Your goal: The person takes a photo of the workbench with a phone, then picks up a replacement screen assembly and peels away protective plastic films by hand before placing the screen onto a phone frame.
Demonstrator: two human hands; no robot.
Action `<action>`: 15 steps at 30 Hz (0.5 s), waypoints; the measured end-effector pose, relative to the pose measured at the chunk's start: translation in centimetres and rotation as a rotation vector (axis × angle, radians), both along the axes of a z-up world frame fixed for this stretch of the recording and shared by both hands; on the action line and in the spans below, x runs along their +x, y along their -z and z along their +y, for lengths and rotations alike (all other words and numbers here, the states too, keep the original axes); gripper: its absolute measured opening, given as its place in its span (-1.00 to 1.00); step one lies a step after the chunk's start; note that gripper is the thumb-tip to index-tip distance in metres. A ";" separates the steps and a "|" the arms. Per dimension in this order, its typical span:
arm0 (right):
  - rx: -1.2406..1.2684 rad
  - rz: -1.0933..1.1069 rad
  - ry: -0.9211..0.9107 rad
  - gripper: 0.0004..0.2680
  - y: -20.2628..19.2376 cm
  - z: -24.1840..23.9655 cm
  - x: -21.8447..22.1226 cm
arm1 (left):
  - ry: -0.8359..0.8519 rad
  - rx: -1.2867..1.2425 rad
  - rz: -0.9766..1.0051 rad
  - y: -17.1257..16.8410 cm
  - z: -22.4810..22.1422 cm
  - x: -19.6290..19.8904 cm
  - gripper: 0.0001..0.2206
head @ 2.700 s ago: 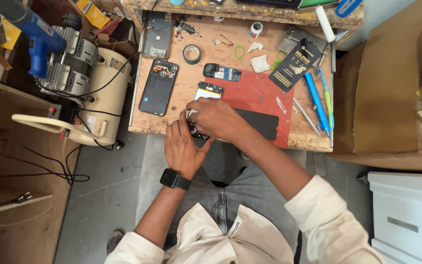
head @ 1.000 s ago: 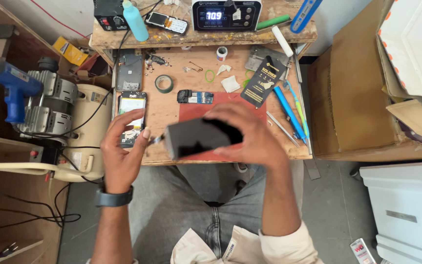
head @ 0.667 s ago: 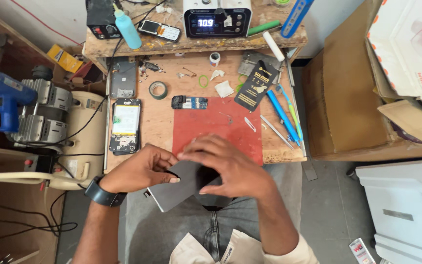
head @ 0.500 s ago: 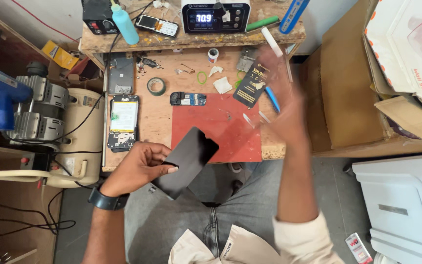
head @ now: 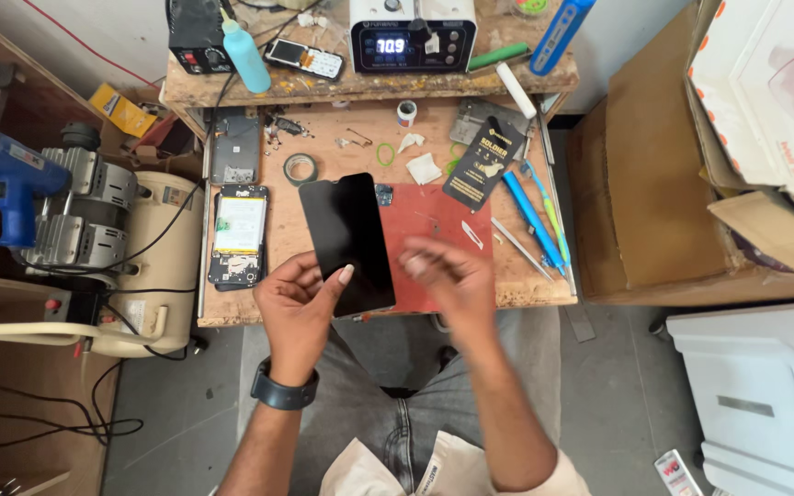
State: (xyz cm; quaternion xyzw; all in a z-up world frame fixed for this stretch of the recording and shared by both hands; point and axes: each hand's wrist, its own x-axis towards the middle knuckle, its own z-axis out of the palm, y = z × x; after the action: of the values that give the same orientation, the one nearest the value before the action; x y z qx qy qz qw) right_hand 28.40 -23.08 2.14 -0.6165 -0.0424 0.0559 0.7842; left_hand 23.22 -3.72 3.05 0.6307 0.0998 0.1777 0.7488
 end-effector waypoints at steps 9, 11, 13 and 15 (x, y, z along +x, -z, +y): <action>0.021 -0.017 0.059 -0.92 1.7 0.4 0.6 | 0.129 0.107 0.040 -0.8 -1.5 -1.1 -0.74; 0.047 -0.039 0.090 -0.91 0.9 -0.3 1.7 | 0.171 0.081 0.109 -0.6 -1.9 -1.6 -0.73; 0.086 -0.051 0.102 -0.91 0.0 -0.6 2.3 | 0.209 0.084 0.171 -0.5 -2.0 -1.9 -0.74; 0.136 -0.052 0.087 -0.90 -0.7 -0.9 2.6 | 0.235 0.114 0.227 -0.4 -2.1 -2.1 -0.78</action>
State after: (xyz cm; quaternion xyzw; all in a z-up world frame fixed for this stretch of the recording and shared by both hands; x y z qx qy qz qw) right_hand 31.02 -23.99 2.86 -0.5643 -0.0396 0.0027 0.8246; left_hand 21.12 -5.78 3.45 0.6956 0.0989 0.0220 0.7113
